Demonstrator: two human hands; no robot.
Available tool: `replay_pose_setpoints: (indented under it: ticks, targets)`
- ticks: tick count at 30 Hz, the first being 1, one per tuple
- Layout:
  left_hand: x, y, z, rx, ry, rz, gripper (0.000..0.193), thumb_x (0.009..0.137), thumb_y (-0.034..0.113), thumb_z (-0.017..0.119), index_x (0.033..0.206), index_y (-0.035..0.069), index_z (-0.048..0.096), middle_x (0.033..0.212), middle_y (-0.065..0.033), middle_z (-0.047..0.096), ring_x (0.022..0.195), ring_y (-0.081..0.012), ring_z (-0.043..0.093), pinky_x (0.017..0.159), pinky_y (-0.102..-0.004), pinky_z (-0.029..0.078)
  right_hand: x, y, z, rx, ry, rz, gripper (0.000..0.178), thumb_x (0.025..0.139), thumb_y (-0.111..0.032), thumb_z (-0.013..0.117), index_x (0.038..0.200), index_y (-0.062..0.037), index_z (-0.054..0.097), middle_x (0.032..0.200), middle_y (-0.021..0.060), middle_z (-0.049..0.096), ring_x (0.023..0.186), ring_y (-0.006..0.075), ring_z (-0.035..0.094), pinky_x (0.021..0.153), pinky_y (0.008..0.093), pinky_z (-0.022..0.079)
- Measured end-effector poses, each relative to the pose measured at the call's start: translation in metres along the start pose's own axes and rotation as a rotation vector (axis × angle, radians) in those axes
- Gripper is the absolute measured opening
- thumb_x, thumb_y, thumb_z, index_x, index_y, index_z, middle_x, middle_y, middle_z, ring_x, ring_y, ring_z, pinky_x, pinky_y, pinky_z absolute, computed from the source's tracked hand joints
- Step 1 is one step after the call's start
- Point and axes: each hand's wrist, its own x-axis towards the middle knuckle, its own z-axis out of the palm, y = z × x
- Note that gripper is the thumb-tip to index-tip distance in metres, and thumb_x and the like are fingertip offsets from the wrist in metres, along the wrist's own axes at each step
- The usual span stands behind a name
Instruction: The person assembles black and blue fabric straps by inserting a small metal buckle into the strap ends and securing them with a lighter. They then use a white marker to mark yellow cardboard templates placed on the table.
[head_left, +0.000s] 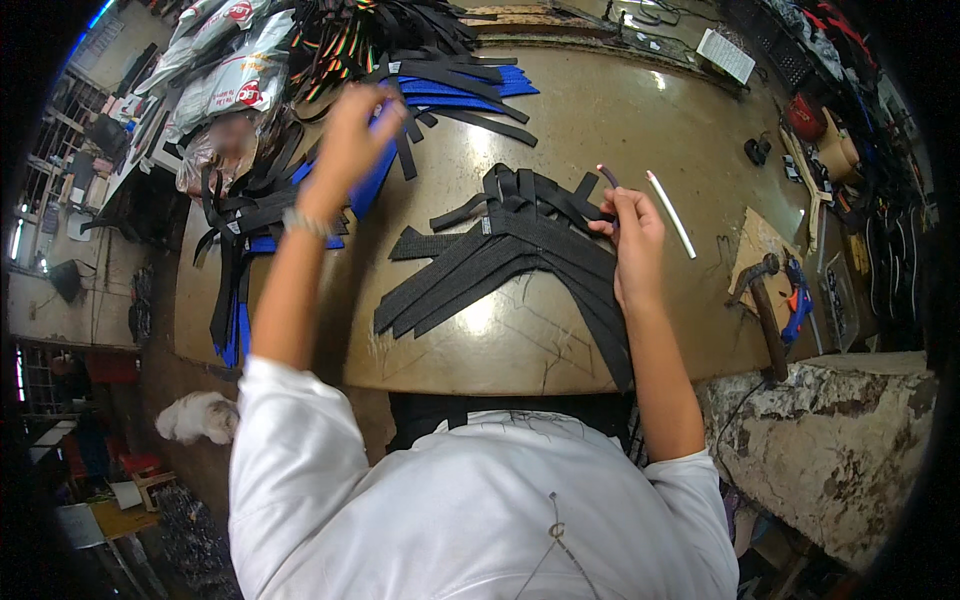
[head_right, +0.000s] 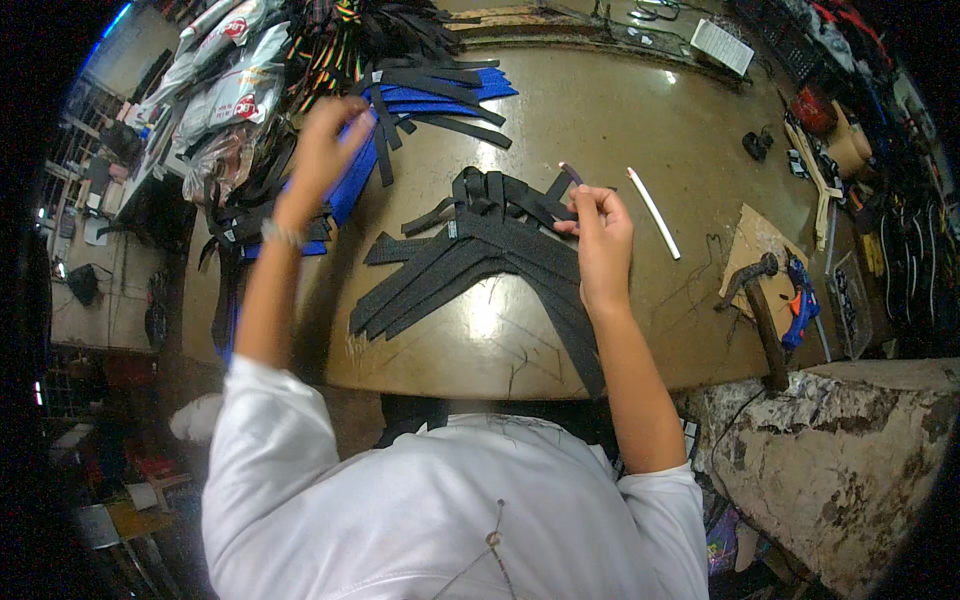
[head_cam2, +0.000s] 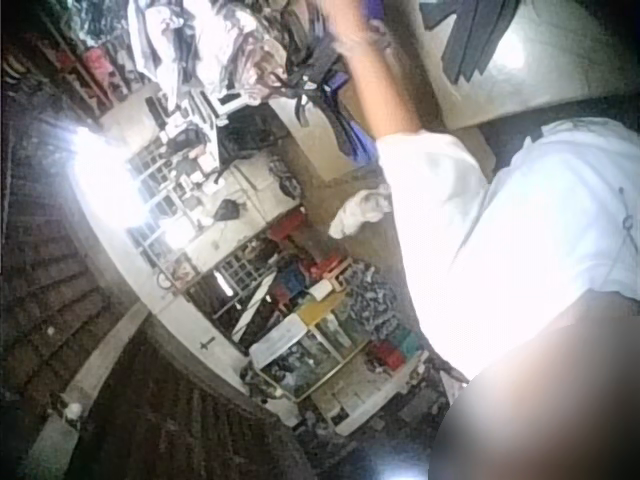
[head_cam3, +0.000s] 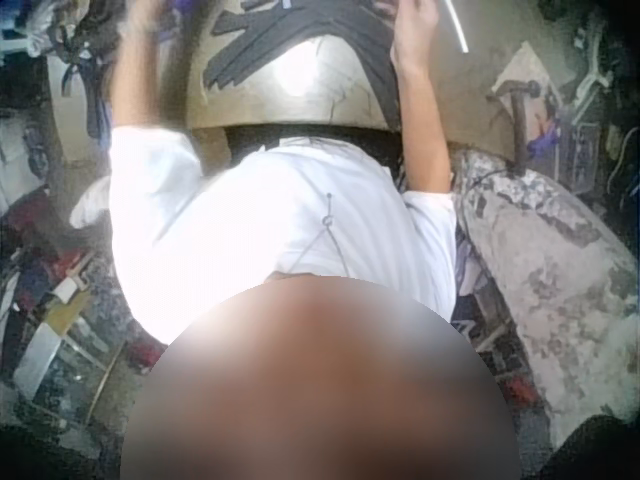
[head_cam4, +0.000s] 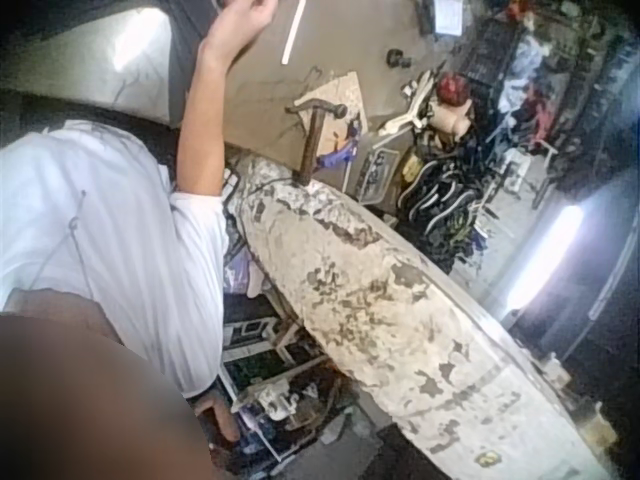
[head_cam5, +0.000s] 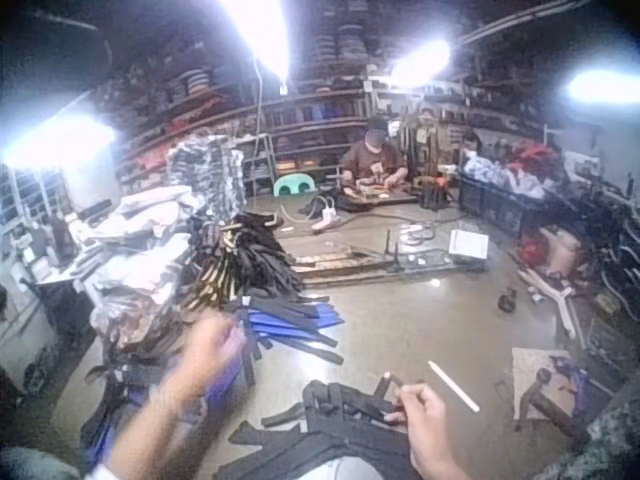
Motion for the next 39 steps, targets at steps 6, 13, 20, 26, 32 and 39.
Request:
replay_pose_setpoints:
  ticks: [6, 13, 20, 26, 32, 39]
  targets:
    - [-0.11, 0.115, 0.03, -0.128, -0.261, -0.29, 0.039, 0.078, 0.03, 0.076, 0.101, 0.0, 0.068, 0.095, -0.0135, 0.062, 0.094, -0.0307, 0.056, 0.084, -0.0376, 0.047, -0.015, 0.01, 0.02, -0.098, -0.26, -0.005, 0.015, 0.095, -0.011, 0.059, 0.094, 0.004, 0.058, 0.089, 0.0063, 0.058, 0.082, 0.0111, 0.061, 0.068, 0.024, 0.054]
    - [-0.097, 0.117, 0.027, -0.321, -0.274, -0.306, 0.04, 0.079, 0.03, 0.076, 0.102, -0.001, 0.066, 0.093, -0.0128, 0.061, 0.091, -0.028, 0.057, 0.08, -0.0362, 0.047, -0.024, 0.02, 0.027, -0.201, -0.278, -0.122, 0.015, 0.095, -0.009, 0.059, 0.09, 0.0053, 0.059, 0.083, 0.0063, 0.061, 0.072, 0.0073, 0.058, 0.062, 0.0211, 0.05]
    - [-0.083, 0.108, 0.054, -0.644, -0.393, -0.607, 0.039, 0.079, 0.032, 0.077, 0.092, -0.004, 0.066, 0.073, -0.0036, 0.059, 0.069, -0.0112, 0.052, 0.062, -0.0265, 0.043, -0.023, 0.022, 0.027, -0.356, -0.353, -0.125, 0.02, 0.099, -0.015, 0.053, 0.091, 0.0031, 0.055, 0.091, 0.0076, 0.064, 0.075, 0.0075, 0.059, 0.068, 0.0222, 0.052]
    - [-0.092, 0.094, 0.056, -0.928, -0.308, -0.746, 0.031, 0.086, 0.028, 0.072, 0.091, -0.003, 0.068, 0.074, -0.002, 0.063, 0.069, -0.0079, 0.053, 0.063, -0.0231, 0.043, -0.028, 0.018, 0.035, -0.46, -0.278, -0.231, 0.016, 0.092, -0.013, 0.06, 0.088, 0.0016, 0.057, 0.077, 0.0083, 0.062, 0.062, 0.0106, 0.058, 0.056, 0.0255, 0.046]
    - [-0.094, 0.093, 0.047, -0.712, -0.395, -0.703, 0.028, 0.091, 0.026, 0.067, 0.094, -0.002, 0.067, 0.073, -0.0016, 0.062, 0.067, -0.0075, 0.053, 0.062, -0.0237, 0.043, -0.031, 0.011, 0.044, -0.661, -0.279, -0.378, 0.015, 0.086, -0.013, 0.064, 0.083, 0.0011, 0.059, 0.078, 0.0116, 0.058, 0.062, 0.0195, 0.059, 0.058, 0.0298, 0.047]
    - [-0.095, 0.097, 0.041, -0.76, -0.38, -0.7, 0.026, 0.093, 0.024, 0.064, 0.096, -0.001, 0.064, 0.076, -0.0011, 0.06, 0.071, -0.0071, 0.052, 0.065, -0.0239, 0.043, -0.034, 0.009, 0.048, -0.719, -0.299, -0.386, 0.013, 0.085, -0.009, 0.065, 0.084, 0.0023, 0.059, 0.078, 0.0097, 0.056, 0.064, 0.0165, 0.053, 0.061, 0.0272, 0.045]
